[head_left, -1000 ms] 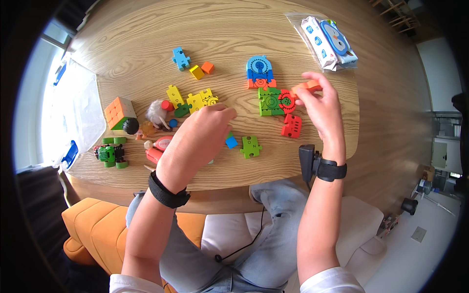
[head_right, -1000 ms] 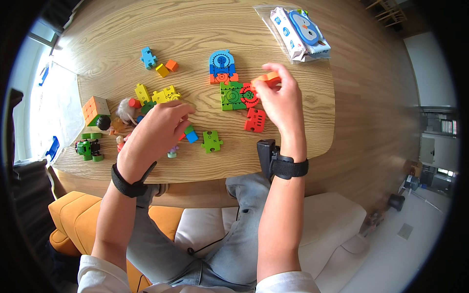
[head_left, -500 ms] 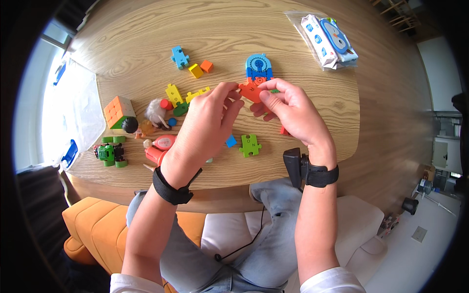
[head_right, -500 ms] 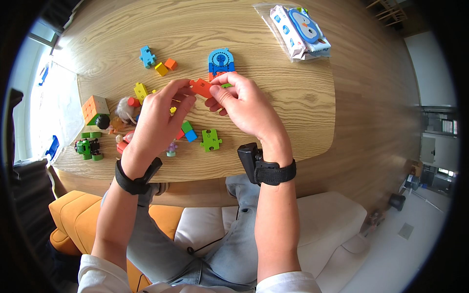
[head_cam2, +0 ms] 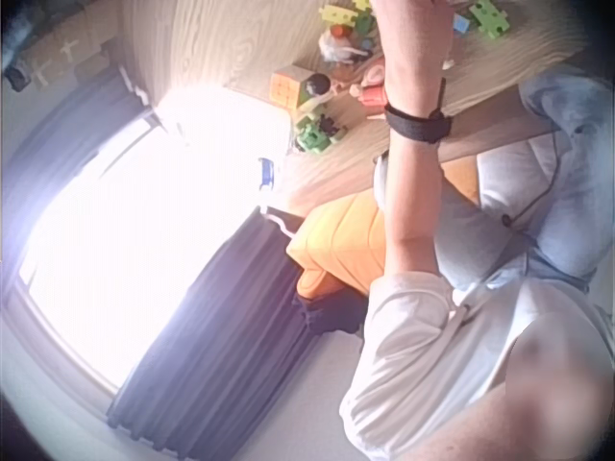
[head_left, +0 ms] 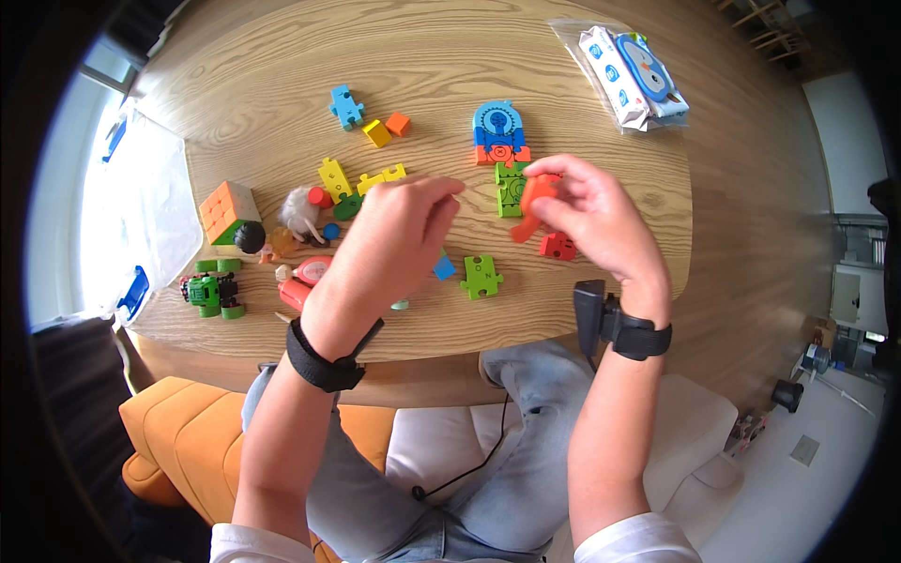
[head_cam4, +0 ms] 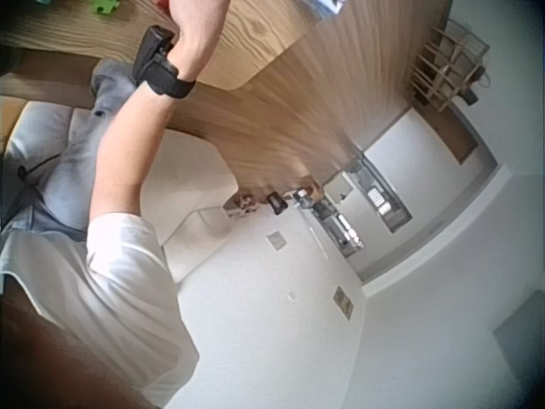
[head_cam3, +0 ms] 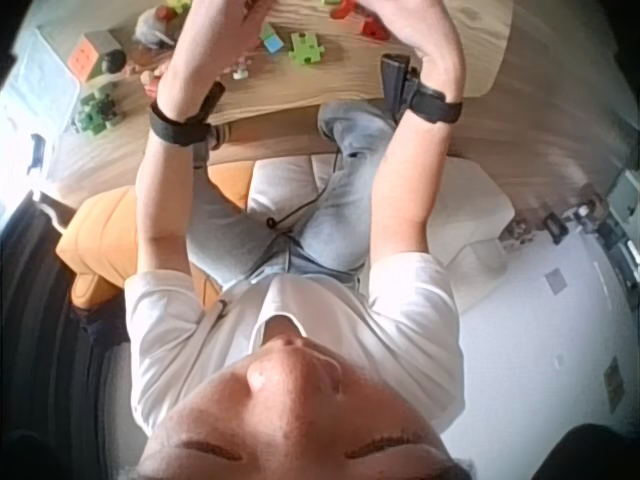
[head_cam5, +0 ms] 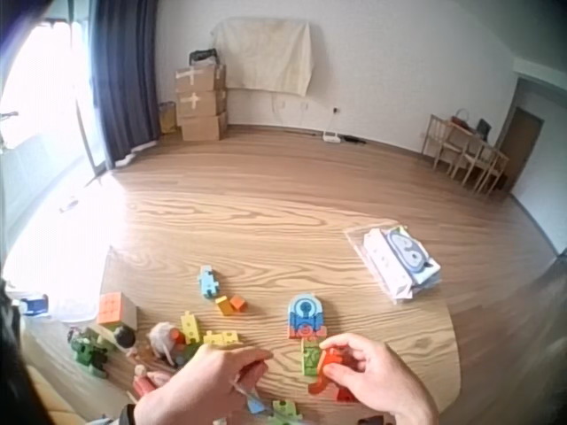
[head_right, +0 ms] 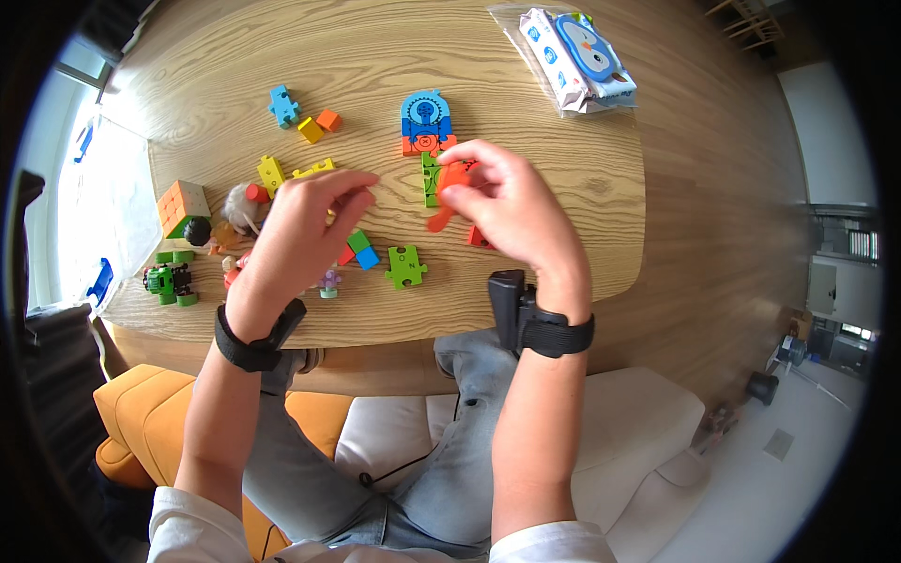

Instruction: The person assembles colorful interlocking puzzle pieces on a wooden table, then transfers the assembled pieces and remaining blocks into a clear plastic container.

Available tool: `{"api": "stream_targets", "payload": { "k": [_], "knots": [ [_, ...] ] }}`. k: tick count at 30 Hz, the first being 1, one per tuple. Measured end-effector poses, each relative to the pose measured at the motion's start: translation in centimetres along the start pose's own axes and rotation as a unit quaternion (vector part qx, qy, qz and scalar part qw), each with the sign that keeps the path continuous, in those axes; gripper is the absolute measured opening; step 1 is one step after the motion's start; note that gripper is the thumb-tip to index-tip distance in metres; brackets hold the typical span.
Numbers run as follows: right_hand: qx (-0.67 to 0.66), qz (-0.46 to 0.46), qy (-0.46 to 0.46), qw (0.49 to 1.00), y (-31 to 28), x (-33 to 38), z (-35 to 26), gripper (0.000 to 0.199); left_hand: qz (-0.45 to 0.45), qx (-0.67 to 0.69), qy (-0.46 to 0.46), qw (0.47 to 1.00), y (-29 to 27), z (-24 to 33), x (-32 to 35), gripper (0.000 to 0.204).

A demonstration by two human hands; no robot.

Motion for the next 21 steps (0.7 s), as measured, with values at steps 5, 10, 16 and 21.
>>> {"api": "stream_targets", "payload": {
  "k": [5,10,16,21],
  "knots": [
    [0.154,0.157,0.113,0.969,-7.0,2.1,2.2,0.034,0.023,-0.03,0.0,0.999,-0.9,-0.9,0.2,0.018],
    [0.287,0.192,0.159,0.925,-9.2,2.5,4.9,0.034,-0.02,-0.038,0.009,0.999,0.4,-0.1,0.2,0.018],
    [0.283,0.205,0.197,0.916,-8.9,2.4,5.1,0.033,-0.027,-0.043,0.009,0.999,0.4,-0.1,0.3,0.018],
    [0.272,0.23,0.197,0.913,-8.9,2.4,4.7,0.03,-0.039,-0.039,-0.01,0.998,0.0,-0.6,0.4,0.019]
  ]
}}
Point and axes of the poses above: each hand's wrist, its own x-axis away from the middle knuckle, its own y-axis out of the palm, z = x × y, the point moved 10 cm from there along -x, towards the middle knuckle, and after that the axes turned 6 degrees about -x, right-handed, at the moved point
